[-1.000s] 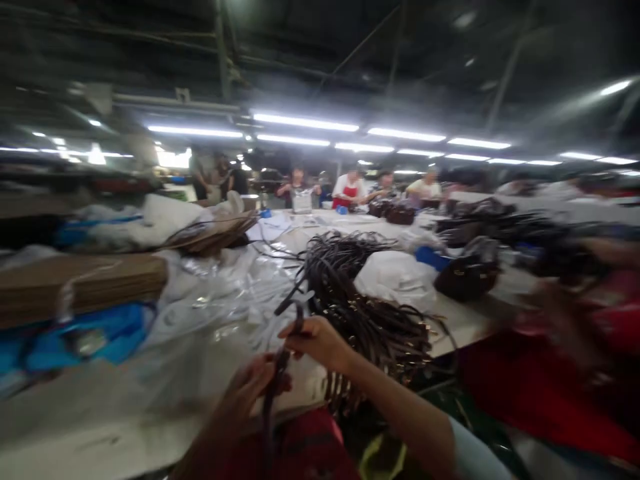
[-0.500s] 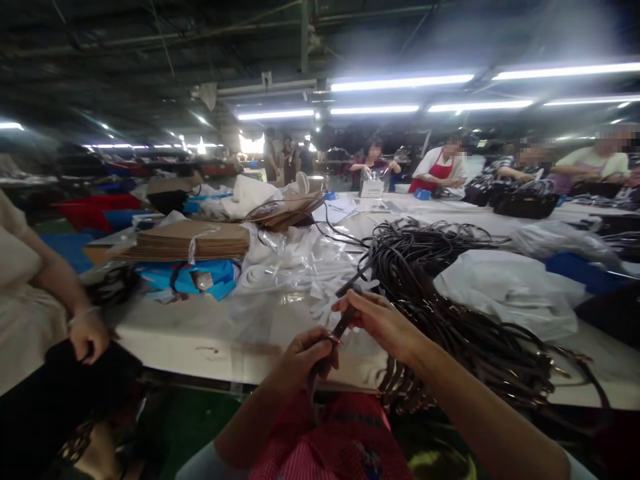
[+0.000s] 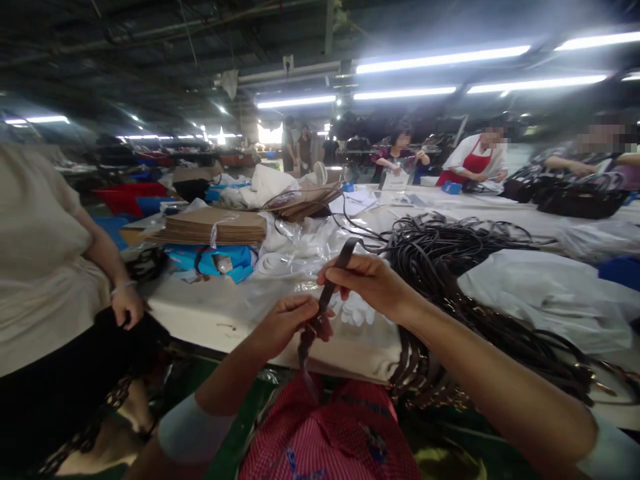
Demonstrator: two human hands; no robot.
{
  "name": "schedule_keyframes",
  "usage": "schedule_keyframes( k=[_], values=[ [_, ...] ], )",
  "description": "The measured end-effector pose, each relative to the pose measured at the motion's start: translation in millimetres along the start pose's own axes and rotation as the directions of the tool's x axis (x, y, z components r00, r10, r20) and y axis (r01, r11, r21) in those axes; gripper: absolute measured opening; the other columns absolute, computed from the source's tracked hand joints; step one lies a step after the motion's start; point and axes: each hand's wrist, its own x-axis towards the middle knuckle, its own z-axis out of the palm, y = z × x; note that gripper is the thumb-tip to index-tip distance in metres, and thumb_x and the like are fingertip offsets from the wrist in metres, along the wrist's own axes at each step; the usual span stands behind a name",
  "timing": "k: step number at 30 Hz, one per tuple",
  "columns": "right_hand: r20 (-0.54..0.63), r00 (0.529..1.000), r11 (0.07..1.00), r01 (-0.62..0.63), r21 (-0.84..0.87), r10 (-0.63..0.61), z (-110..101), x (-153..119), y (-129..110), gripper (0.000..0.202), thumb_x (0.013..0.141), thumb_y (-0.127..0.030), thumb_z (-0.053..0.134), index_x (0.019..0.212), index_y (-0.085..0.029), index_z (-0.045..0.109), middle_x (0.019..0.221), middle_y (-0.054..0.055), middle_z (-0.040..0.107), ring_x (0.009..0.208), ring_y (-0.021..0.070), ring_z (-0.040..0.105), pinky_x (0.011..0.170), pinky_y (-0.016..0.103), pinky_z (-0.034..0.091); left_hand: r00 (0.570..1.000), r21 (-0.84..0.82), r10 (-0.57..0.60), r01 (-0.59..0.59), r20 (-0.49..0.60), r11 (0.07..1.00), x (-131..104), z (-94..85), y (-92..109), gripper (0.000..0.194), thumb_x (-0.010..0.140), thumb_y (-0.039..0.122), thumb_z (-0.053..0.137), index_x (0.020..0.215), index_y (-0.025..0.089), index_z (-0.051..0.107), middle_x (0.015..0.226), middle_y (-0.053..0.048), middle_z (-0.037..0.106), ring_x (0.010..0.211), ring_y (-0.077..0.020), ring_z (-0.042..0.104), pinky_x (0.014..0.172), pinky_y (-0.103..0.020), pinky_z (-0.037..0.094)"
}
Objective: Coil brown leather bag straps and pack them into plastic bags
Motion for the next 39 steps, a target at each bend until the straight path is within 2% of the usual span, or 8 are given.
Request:
schedule_keyframes(
  k=[5, 8, 12, 16, 23, 31, 35, 39],
  values=[
    [0.1, 0.978, 0.982, 0.175, 0.066, -0.181, 32.0, 16.9, -24.1, 0.012, 0.083, -0.029, 0.067, 0.084, -0.019, 0.073, 0.076, -0.002, 0.071, 0.069, 0.0095, 0.064, 0.063, 0.02, 0.051, 0.989, 0.115, 0.128, -0.119, -0.078, 0.986, -21.0, -12.7, 49.9, 0.042, 0.076, 0.055, 0.073, 0.08, 0.014, 0.072, 0.054, -0.001, 0.061, 0.045, -0.0104, 0.051, 0.047, -0.021, 0.036],
    [0.134, 0.986, 0.952, 0.054, 0.3, -0.098, 39.1, 22.5, -45.0, 0.018, 0.089, -0.035, 0.063, 0.082, -0.019, 0.069, 0.085, 0.0, 0.074, 0.082, 0.0134, 0.07, 0.078, 0.029, 0.057, 0.975, 0.237, 0.157, -0.117, -0.155, 0.964, -51.6, -20.9, 78.6, 0.037, 0.077, 0.05, 0.073, 0.074, 0.014, 0.072, 0.044, 0.004, 0.048, 0.039, -0.0056, 0.036, 0.043, -0.018, 0.023],
    [-0.036, 0.996, 0.868, -0.054, 0.494, 0.082, 14.7, 31.5, -73.3, 0.041, 0.101, -0.039, 0.041, 0.072, -0.018, 0.062, 0.082, -0.001, 0.075, 0.09, 0.0134, 0.072, 0.087, 0.035, 0.055, 0.939, 0.362, 0.096, 0.032, -0.33, 0.932, -108.7, -33.7, 105.1, 0.033, 0.075, 0.045, 0.075, 0.069, 0.013, 0.073, 0.046, 0.002, 0.05, 0.041, -0.0066, 0.035, 0.043, -0.018, 0.022],
    [-0.245, 0.965, 0.797, 0.076, 0.599, 0.092, -16.4, 39.2, -87.0, 0.053, 0.105, -0.028, 0.025, 0.066, -0.021, 0.059, 0.064, -0.01, 0.069, 0.072, 0.0025, 0.07, 0.084, 0.026, 0.05, 0.921, 0.333, -0.04, 0.18, -0.387, 0.926, -139.7, -44.4, 92.7, 0.042, 0.073, 0.056, 0.074, 0.073, 0.014, 0.075, 0.049, -0.002, 0.059, 0.042, -0.0099, 0.046, 0.043, -0.019, 0.031],
    [-0.107, 0.971, 0.835, 0.239, 0.495, -0.215, 3.7, 35.7, -93.2, 0.025, 0.091, -0.041, 0.063, 0.075, -0.023, 0.066, 0.077, 0.0, 0.075, 0.08, 0.0154, 0.074, 0.083, 0.035, 0.06, 0.965, 0.138, -0.07, 0.108, -0.251, 0.985, -103.7, -41.6, 33.5, 0.048, 0.072, 0.06, 0.073, 0.082, 0.013, 0.077, 0.079, -0.013, 0.076, 0.072, -0.0233, 0.071, 0.07, -0.031, 0.052],
    [0.062, 0.965, 0.952, 0.237, 0.195, -0.253, 50.3, 14.8, -49.4, 0.045, 0.079, -0.065, 0.066, 0.083, -0.02, 0.068, 0.089, 0.007, 0.076, 0.088, 0.0231, 0.073, 0.087, 0.039, 0.058, 0.973, 0.07, 0.125, -0.113, -0.197, 0.991, -63.5, -13.8, 36.7, 0.049, 0.073, 0.059, 0.074, 0.084, 0.012, 0.076, 0.075, -0.013, 0.075, 0.065, -0.0226, 0.069, 0.067, -0.033, 0.053],
    [0.193, 0.975, 0.961, 0.053, 0.273, -0.108, 60.9, 10.3, -20.0, 0.043, 0.082, -0.062, 0.063, 0.082, -0.019, 0.068, 0.075, 0.006, 0.073, 0.066, 0.0199, 0.069, 0.066, 0.033, 0.059, 0.976, 0.09, 0.14, -0.126, -0.165, 0.988, -50.5, -2.6, 41.1, 0.05, 0.07, 0.061, 0.076, 0.082, 0.012, 0.076, 0.058, -0.004, 0.065, 0.049, -0.0141, 0.057, 0.051, -0.025, 0.043],
    [0.068, 0.983, 0.748, -0.175, 0.641, 0.171, 19.6, 22.8, -26.8, 0.027, 0.089, -0.041, 0.062, 0.072, -0.019, 0.065, 0.082, 0.006, 0.076, 0.088, 0.0219, 0.073, 0.08, 0.036, 0.061, 0.968, 0.196, 0.129, -0.087, -0.215, 0.977, -61.5, -12.6, 49.5, 0.047, 0.069, 0.06, 0.076, 0.072, 0.013, 0.074, 0.045, 0.003, 0.05, 0.041, -0.0072, 0.038, 0.043, -0.02, 0.023]
  ],
)
